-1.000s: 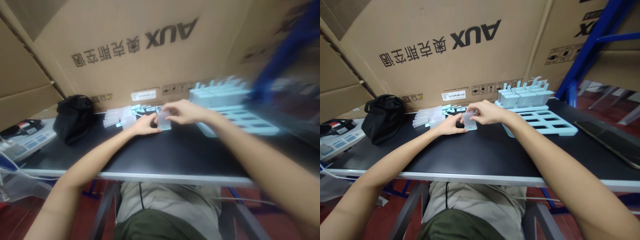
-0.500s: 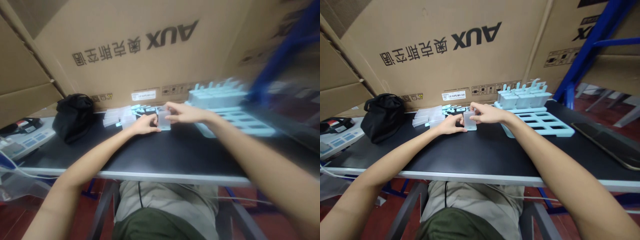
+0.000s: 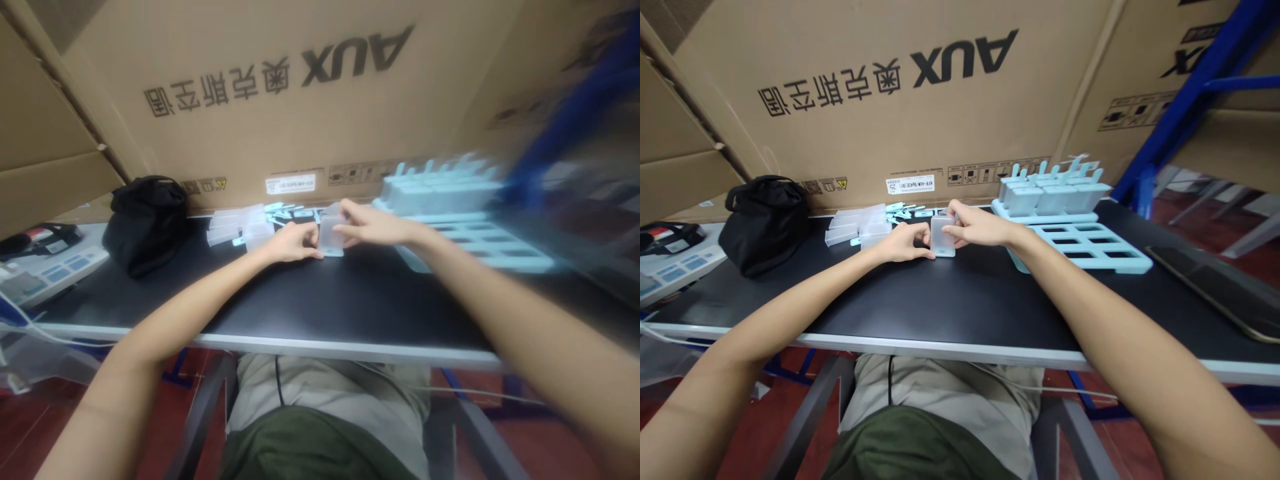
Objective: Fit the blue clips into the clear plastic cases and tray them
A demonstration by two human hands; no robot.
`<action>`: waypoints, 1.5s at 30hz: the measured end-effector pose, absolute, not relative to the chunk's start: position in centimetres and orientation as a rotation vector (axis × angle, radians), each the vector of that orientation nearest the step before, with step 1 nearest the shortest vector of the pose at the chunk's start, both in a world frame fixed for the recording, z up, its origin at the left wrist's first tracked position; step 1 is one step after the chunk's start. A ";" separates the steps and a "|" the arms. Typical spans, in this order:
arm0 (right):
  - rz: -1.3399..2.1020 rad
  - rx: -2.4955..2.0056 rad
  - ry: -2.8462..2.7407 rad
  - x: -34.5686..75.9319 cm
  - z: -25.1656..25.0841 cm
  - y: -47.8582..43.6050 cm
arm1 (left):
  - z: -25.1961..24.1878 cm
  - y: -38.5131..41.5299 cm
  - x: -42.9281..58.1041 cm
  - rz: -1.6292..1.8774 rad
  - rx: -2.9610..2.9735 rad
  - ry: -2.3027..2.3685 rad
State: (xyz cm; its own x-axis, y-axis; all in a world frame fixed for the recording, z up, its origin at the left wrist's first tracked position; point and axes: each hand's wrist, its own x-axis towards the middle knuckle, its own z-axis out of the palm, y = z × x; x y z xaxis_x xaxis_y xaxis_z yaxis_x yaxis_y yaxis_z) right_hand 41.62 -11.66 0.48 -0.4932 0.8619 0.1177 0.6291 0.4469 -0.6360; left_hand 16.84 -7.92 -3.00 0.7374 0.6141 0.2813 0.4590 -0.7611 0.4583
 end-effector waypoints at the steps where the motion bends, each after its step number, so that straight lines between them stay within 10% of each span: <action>1: 0.714 -1.247 -2.303 41.6 0.4 -11.6 | -3.0 -7.9 16.8 0.599 2.583 0.826; 8: 0.168 -1.235 -2.595 40.3 1.5 -12.5 | -2.8 -7.7 16.6 0.572 2.657 0.794; 25: 0.275 -1.246 -2.627 40.6 0.6 -11.8 | -3.9 -7.7 16.7 0.618 2.653 0.766; 36: -0.284 -1.357 -2.364 39.8 -0.3 -6.6 | -1.0 -5.3 16.0 1.653 2.074 0.736; 45: -0.244 -1.685 -2.369 36.0 -2.5 1.4 | -3.0 -7.8 17.3 1.447 2.176 0.700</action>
